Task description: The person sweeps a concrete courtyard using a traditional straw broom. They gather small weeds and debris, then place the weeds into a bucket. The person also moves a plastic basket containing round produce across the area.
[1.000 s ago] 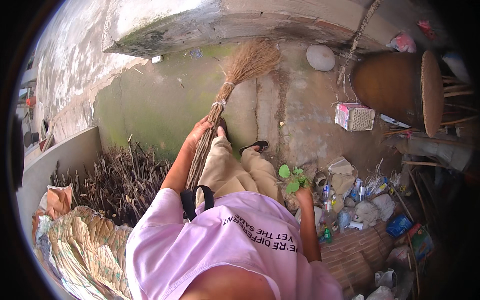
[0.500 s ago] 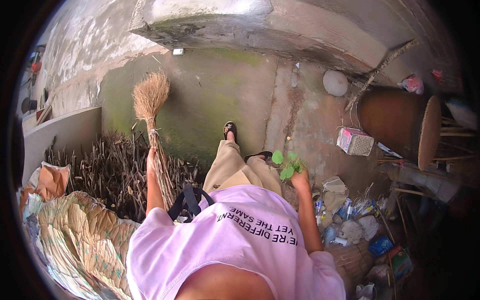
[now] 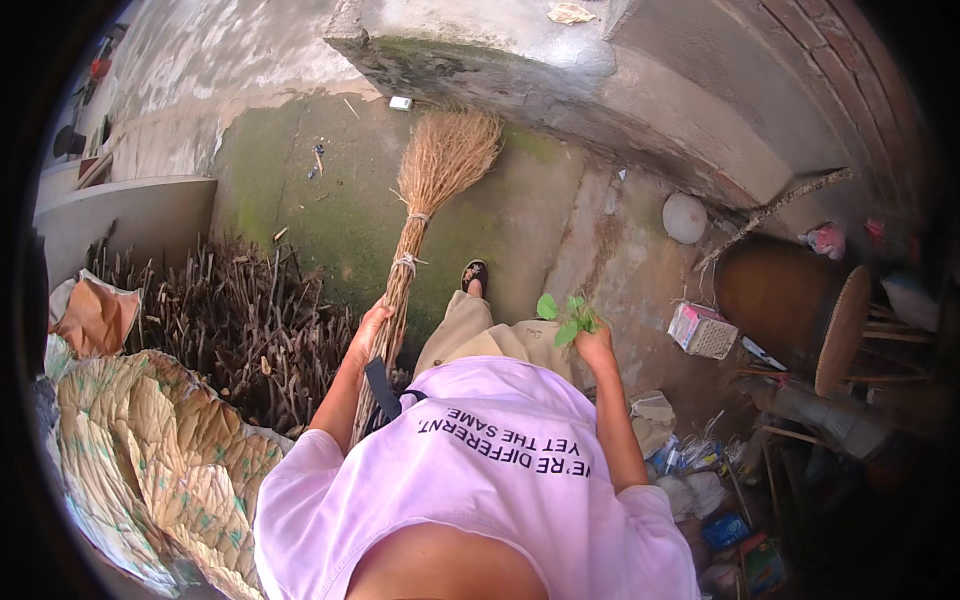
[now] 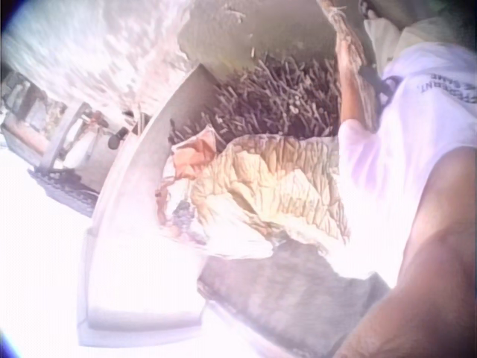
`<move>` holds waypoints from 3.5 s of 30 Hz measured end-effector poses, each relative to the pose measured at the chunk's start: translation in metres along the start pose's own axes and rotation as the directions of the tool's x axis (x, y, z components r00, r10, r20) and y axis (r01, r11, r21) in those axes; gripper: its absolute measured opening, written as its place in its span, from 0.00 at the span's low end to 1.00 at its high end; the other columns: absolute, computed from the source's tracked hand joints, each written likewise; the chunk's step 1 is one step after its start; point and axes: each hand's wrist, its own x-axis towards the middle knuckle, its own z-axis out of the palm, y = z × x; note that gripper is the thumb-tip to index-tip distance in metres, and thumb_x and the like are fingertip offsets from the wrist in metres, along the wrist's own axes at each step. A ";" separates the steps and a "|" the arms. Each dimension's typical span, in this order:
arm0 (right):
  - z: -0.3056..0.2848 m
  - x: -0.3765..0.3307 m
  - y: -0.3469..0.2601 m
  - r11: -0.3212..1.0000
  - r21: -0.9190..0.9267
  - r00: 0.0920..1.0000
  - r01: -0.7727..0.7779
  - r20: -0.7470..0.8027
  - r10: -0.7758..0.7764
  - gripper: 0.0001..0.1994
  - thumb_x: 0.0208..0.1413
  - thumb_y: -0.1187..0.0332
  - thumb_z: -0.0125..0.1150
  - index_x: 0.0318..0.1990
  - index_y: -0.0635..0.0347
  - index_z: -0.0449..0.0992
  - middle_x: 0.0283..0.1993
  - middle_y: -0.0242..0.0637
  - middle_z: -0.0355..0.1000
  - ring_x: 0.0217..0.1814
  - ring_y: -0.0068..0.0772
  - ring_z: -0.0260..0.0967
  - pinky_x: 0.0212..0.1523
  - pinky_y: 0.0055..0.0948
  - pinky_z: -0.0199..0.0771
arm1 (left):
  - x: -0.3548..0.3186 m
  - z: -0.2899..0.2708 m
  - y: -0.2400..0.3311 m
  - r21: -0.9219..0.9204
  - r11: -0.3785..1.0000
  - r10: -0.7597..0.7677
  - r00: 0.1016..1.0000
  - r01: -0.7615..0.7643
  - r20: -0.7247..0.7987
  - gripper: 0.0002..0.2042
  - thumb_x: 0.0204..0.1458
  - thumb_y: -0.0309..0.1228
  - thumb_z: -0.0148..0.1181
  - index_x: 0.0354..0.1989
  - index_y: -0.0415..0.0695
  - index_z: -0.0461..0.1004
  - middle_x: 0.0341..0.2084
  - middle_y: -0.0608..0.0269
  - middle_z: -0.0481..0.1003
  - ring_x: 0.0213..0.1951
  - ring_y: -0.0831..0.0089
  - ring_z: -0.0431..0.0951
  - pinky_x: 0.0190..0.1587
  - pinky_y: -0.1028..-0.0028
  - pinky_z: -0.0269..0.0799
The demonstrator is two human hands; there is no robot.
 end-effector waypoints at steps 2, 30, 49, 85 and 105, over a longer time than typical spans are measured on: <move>0.001 0.005 -0.007 0.999 -0.022 1.000 0.026 0.006 -0.026 0.08 0.41 0.76 0.48 0.31 0.62 0.70 0.25 0.37 0.69 0.27 0.25 0.64 0.30 0.26 0.64 | 0.017 0.018 0.001 0.101 0.995 0.001 0.998 -0.008 0.066 0.28 0.39 0.35 0.50 0.54 0.49 0.56 0.23 0.66 0.67 0.20 0.77 0.67 0.21 0.78 0.65; -0.088 0.154 -0.043 0.995 -0.077 0.995 0.064 0.075 -0.058 0.05 0.38 0.74 0.50 0.25 0.63 0.69 0.20 0.35 0.67 0.23 0.23 0.61 0.26 0.28 0.62 | 0.027 -0.005 0.065 -0.039 0.974 0.175 0.854 -0.222 -0.490 0.18 0.41 0.29 0.48 0.45 0.45 0.64 0.20 0.66 0.67 0.17 0.75 0.67 0.19 0.75 0.64; 0.015 0.150 -0.098 0.986 -0.162 0.980 -0.047 0.184 0.077 0.09 0.35 0.75 0.52 0.30 0.63 0.69 0.27 0.42 0.69 0.29 0.32 0.66 0.32 0.28 0.64 | 0.092 -0.080 0.162 0.147 0.979 0.177 0.939 -0.138 -0.296 0.23 0.40 0.25 0.49 0.49 0.40 0.61 0.29 0.69 0.69 0.26 0.81 0.67 0.28 0.81 0.63; 0.087 0.278 -0.280 0.909 0.381 0.931 -0.167 0.363 0.019 0.08 0.40 0.79 0.54 0.31 0.58 0.67 0.27 0.29 0.65 0.27 0.23 0.62 0.21 0.23 0.65 | 0.007 -0.014 0.066 -0.207 0.943 0.146 0.881 -0.261 -0.449 0.25 0.42 0.28 0.45 0.52 0.40 0.56 0.35 0.64 0.68 0.32 0.77 0.68 0.33 0.81 0.65; 0.218 0.540 -0.202 0.790 -0.549 0.936 0.274 0.340 -0.089 0.18 0.38 0.66 0.55 0.42 0.55 0.69 0.40 0.50 0.67 0.44 0.47 0.64 0.43 0.34 0.63 | 0.085 0.023 0.020 -0.534 0.844 -0.317 0.752 -0.054 -0.578 0.33 0.36 0.23 0.45 0.58 0.44 0.47 0.51 0.63 0.57 0.45 0.72 0.62 0.46 0.77 0.58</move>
